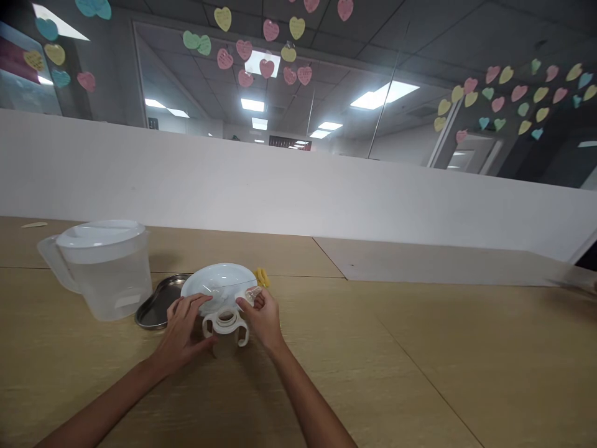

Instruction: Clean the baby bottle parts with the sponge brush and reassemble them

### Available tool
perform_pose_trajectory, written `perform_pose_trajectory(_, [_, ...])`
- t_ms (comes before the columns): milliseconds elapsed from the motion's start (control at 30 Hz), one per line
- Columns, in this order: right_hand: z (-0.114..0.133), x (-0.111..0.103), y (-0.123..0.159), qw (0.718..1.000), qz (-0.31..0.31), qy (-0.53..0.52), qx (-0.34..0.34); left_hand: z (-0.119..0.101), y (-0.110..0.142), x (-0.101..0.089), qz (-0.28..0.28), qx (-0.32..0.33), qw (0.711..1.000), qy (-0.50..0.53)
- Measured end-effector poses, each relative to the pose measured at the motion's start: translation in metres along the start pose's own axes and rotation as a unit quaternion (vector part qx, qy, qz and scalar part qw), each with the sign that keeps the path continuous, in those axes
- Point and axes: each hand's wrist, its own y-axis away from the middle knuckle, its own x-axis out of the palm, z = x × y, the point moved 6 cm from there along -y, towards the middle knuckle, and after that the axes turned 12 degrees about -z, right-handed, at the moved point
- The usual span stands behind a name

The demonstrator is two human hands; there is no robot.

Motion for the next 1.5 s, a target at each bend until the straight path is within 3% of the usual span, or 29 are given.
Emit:
perform_pose_trajectory(300, [0.002, -0.005, 0.0, 0.996, -0.017, 0.071, -0.048, -0.018, 0.002, -0.006, -0.016, 0.101, 0.994, 0.032])
perform_pose_trajectory(700, [0.015, -0.006, 0.004, 0.973, -0.034, 0.162, -0.164, -0.02, 0.002, -0.005, -0.008, 0.107, 0.993, 0.038])
perform_pose_trajectory(1033, [0.011, -0.01, 0.001, 0.972, -0.05, 0.158, -0.167, -0.019, 0.003, -0.004, -0.008, 0.108, 0.993, 0.047])
perform_pose_trajectory(1200, [0.008, -0.016, -0.003, 0.978, -0.084, 0.138, -0.132, -0.019, 0.002, -0.003, -0.004, 0.111, 0.993, 0.044])
perform_pose_trajectory(1367, [0.005, -0.015, -0.005, 0.984, -0.07, 0.132, -0.102, -0.018, 0.003, -0.003, 0.006, 0.106, 0.993, 0.049])
perform_pose_trajectory(1500, [0.011, -0.016, -0.003, 0.977, -0.075, 0.144, -0.136, -0.019, 0.003, -0.003, 0.013, 0.1, 0.993, 0.054])
